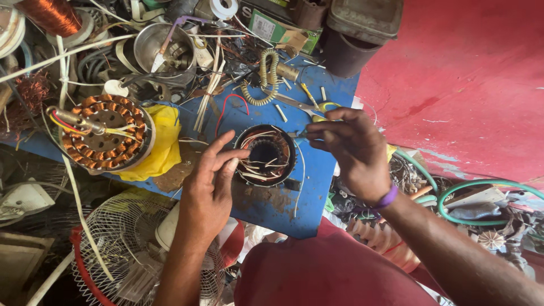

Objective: The person works on a circular electrical component, likely a motor stator, by hand. They insert and arrange white insulating strips into the slots of the copper-wound component. The person also handles a bundle of thin white wires, organizing them alongside the component on the cluttered blue workbench.

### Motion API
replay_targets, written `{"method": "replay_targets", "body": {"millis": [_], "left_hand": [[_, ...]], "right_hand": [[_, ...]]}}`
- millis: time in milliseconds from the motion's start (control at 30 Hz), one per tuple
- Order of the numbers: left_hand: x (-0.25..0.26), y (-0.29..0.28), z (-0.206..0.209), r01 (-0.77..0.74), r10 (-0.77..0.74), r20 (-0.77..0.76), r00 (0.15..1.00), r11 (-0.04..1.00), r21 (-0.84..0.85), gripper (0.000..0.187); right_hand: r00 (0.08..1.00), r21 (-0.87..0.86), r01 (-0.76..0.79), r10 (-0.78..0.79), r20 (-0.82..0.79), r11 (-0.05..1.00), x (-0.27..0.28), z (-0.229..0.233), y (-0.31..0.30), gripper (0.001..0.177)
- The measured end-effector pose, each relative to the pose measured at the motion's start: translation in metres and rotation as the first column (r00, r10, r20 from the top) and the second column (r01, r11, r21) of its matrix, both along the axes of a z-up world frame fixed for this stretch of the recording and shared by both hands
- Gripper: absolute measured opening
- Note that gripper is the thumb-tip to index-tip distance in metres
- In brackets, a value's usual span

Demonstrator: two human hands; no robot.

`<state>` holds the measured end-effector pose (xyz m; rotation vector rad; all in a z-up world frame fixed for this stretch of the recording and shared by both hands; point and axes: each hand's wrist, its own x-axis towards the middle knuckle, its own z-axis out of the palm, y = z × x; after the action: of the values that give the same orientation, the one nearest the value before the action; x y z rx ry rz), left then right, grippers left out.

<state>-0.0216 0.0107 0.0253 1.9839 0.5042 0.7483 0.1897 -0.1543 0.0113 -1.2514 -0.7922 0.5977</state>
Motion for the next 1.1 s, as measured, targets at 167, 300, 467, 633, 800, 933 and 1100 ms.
{"method": "replay_targets", "body": {"millis": [167, 300, 467, 633, 800, 933, 1100], "left_hand": [[-0.011, 0.007, 0.003, -0.038, 0.038, -0.03, 0.999, 0.999, 0.012, 0.044], [-0.017, 0.008, 0.005, -0.072, 0.072, -0.068, 0.995, 0.997, 0.016, 0.044], [-0.013, 0.009, 0.004, -0.112, 0.12, -0.104, 0.987, 0.991, 0.076, 0.043], [-0.01, 0.008, 0.004, -0.148, 0.171, -0.106, 0.98, 0.969, 0.2, 0.042], [-0.011, 0.01, 0.004, -0.143, 0.172, -0.107, 0.979, 0.962, 0.235, 0.04], [-0.01, 0.009, 0.003, -0.143, 0.171, -0.09, 0.981, 0.956, 0.255, 0.042], [-0.011, 0.011, 0.0, -0.149, 0.176, -0.091, 0.98, 0.958, 0.245, 0.044]], "right_hand": [[0.997, -0.069, 0.079, -0.078, 0.011, 0.995, -0.001, -0.002, -0.015, 0.028], [0.994, -0.127, 0.108, -0.107, 0.01, 0.986, -0.012, -0.011, -0.021, 0.028], [0.992, -0.332, 0.124, -0.107, 0.072, 0.935, -0.022, -0.01, -0.017, 0.024], [0.852, -0.343, 0.188, 0.021, 0.523, 0.92, -0.026, 0.003, -0.002, 0.021], [0.816, -0.315, 0.102, 0.102, 0.569, 0.944, -0.029, 0.018, 0.016, 0.028], [0.76, -0.324, 0.06, 0.167, 0.628, 0.944, -0.035, 0.025, 0.026, 0.029], [0.714, -0.297, 0.032, 0.186, 0.675, 0.954, -0.038, 0.018, 0.032, 0.021]]}}
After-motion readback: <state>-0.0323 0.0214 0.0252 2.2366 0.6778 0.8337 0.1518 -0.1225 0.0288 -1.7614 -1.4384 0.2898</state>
